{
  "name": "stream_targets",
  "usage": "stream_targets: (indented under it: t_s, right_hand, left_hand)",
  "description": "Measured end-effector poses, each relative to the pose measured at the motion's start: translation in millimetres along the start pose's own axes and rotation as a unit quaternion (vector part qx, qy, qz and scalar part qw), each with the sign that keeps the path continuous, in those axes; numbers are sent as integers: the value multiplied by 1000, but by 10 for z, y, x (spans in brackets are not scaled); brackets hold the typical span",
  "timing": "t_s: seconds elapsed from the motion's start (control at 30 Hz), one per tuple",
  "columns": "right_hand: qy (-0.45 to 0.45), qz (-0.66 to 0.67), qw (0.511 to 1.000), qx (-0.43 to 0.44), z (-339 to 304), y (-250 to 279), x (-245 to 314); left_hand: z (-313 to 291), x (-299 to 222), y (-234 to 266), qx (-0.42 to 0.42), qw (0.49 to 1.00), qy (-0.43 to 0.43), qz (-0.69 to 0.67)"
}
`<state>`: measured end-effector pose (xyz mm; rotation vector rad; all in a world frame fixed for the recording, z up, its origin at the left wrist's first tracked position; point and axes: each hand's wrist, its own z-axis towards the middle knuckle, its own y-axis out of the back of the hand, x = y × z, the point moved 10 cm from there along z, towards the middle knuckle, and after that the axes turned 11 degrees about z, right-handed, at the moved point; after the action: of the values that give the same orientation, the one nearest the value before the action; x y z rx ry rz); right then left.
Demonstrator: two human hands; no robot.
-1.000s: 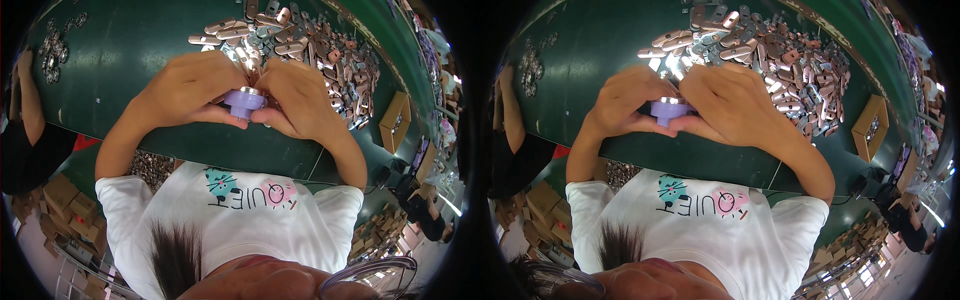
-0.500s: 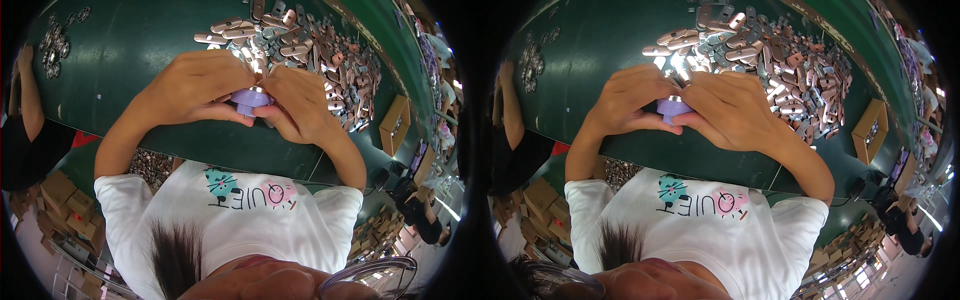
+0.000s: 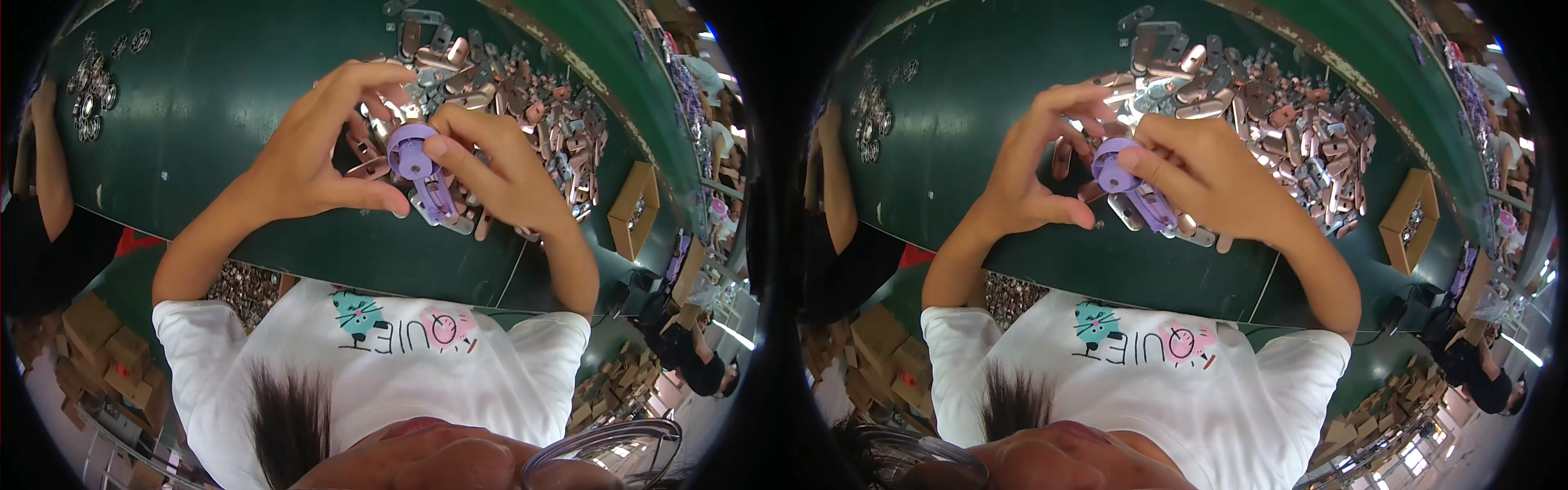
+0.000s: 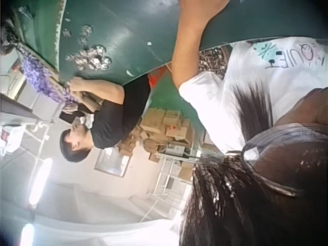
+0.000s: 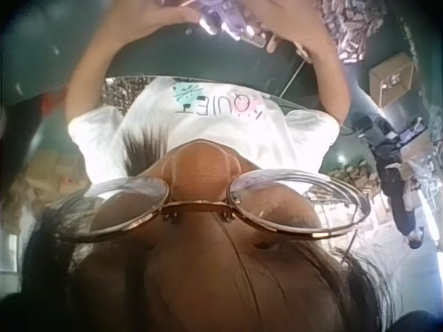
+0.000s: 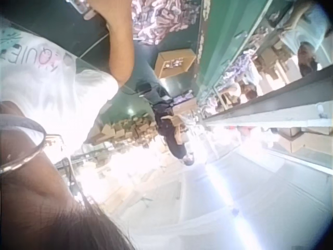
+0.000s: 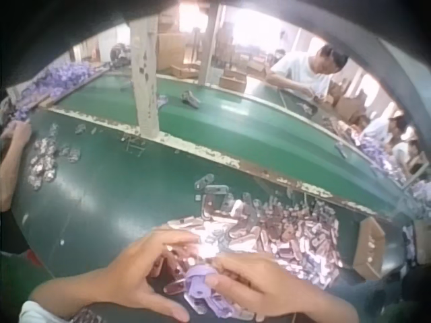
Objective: Assembling small metal components by hand and using a small manual press tool at a factory workbench.
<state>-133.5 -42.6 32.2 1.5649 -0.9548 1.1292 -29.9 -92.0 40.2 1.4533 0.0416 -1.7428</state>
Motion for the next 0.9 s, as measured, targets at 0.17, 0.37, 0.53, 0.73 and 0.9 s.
stream_targets:
  t_s: [0.17,0.37,0.53,0.73,0.9]
  right_hand:
    - [-90,42,994,-50,405,830,-83]
    - [-224,61,908,-347,964,3447,-1333]
    - [-256,-383,752,-471,956,4734,-1457]
    - [42,-449,787,-421,935,3597,-769]
    - [171,-526,801,-229,-74,1544,185]
  left_hand:
    - [-82,218,377,-156,976,78,-128]
    - [-53,289,310,-163,969,176,-66]
    - [18,278,218,-115,986,101,60]
    - [-23,226,294,-92,979,75,-169]
    - [26,-843,455,89,955,-136,-248]
